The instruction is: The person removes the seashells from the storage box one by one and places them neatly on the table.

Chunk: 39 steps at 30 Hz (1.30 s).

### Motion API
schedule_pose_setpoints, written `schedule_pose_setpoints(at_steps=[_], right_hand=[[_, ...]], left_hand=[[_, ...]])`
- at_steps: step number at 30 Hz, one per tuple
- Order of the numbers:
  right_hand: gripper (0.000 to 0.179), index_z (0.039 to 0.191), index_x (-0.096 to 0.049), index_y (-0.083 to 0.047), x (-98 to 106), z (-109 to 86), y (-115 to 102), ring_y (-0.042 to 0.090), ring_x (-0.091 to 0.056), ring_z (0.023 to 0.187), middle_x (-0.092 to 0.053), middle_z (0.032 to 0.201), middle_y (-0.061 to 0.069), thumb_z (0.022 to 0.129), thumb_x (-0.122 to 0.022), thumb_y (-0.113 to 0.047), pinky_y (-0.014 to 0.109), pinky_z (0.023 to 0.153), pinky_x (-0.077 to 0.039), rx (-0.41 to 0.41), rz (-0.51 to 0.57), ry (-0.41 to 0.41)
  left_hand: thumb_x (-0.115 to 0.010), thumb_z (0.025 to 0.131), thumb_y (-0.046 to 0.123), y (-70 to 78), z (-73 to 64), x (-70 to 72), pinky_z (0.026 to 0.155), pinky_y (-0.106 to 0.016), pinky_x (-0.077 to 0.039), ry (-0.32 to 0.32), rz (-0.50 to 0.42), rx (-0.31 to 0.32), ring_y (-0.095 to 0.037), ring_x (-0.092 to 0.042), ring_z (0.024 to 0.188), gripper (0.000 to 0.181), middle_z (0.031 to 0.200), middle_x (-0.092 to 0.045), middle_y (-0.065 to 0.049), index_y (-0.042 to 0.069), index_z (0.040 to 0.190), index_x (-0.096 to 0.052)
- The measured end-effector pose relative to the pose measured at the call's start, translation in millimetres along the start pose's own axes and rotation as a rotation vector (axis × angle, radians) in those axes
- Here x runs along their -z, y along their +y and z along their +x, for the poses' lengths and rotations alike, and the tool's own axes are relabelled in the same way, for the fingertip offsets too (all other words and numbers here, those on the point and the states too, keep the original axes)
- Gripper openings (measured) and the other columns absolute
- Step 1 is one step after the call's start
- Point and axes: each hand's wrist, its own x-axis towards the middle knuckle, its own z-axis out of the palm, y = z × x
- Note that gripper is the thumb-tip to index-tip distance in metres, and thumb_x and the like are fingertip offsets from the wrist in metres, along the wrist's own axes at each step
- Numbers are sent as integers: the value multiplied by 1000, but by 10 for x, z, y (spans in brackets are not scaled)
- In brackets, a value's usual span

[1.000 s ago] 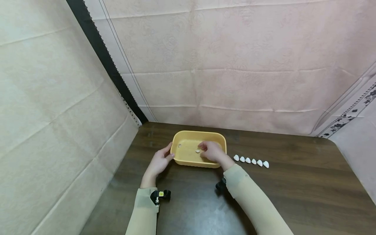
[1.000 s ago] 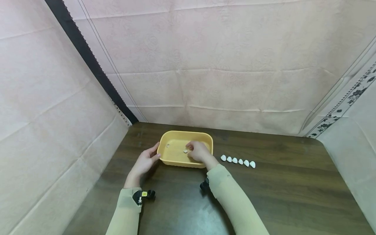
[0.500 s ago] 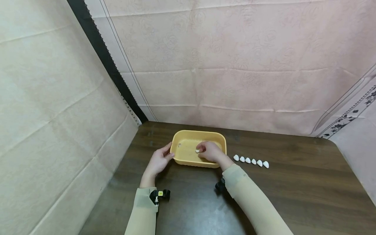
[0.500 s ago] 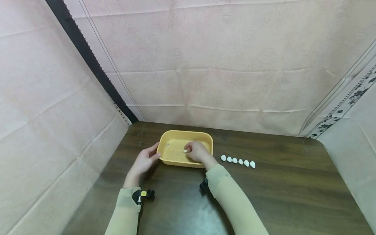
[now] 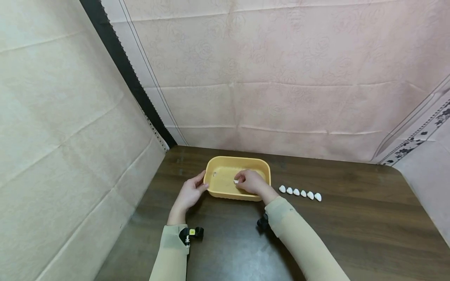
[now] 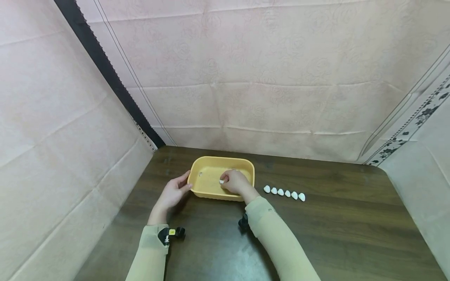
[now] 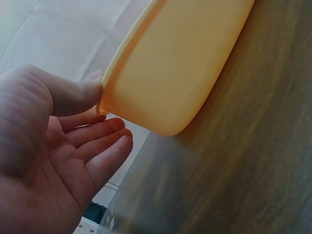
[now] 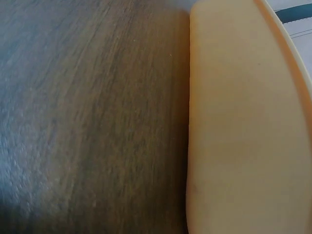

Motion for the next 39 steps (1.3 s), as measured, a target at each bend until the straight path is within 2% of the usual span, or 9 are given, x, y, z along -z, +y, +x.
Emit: schedule_pose_setpoints(at_steps=[10,19,27,32,39], right_hand=[[17,105,-76,-11,-10,-17,-20,15,-60,79,-68,84,-3,92,-85,-18,33,79,-51,-24,-13,5],[15,98,-74,-11,-46,-1,6,14,-60,78,-67,82,-4,90,-86,-13,32,77,-52,-20,-14,12],[17,101,-73,-10,-52,1,1,14,-60,78,-68,82,-3,88,-85,-11,32,76,-52,-13,-15,20],[14,96,-74,-10,-48,-11,-11,15,-60,77,-68,81,-3,89,-85,-13,33,76,-52,-10,-18,15],[21,91,-71,-13,-38,-27,-19,17,-59,78,-66,81,-2,89,-89,-23,34,76,-52,-24,-19,-8]], left_hand=[[-68,105,9,-6,0,3,119,-50,-41,0,0,4,-32,-48,148,58,163,-49,-13,5,160,-48],[-68,105,9,-5,1,-1,120,-50,-40,0,-6,20,-31,-47,149,59,163,-48,-11,6,160,-48],[-69,105,10,-26,15,3,121,-49,-40,1,-3,3,-31,-48,149,58,162,-49,-12,5,160,-49],[-68,106,10,-35,14,3,121,-50,-39,-1,1,7,-31,-47,149,58,162,-49,-12,6,160,-49],[-68,106,10,-36,14,3,120,-50,-40,-3,2,1,-31,-48,149,58,162,-49,-13,5,160,-49]])
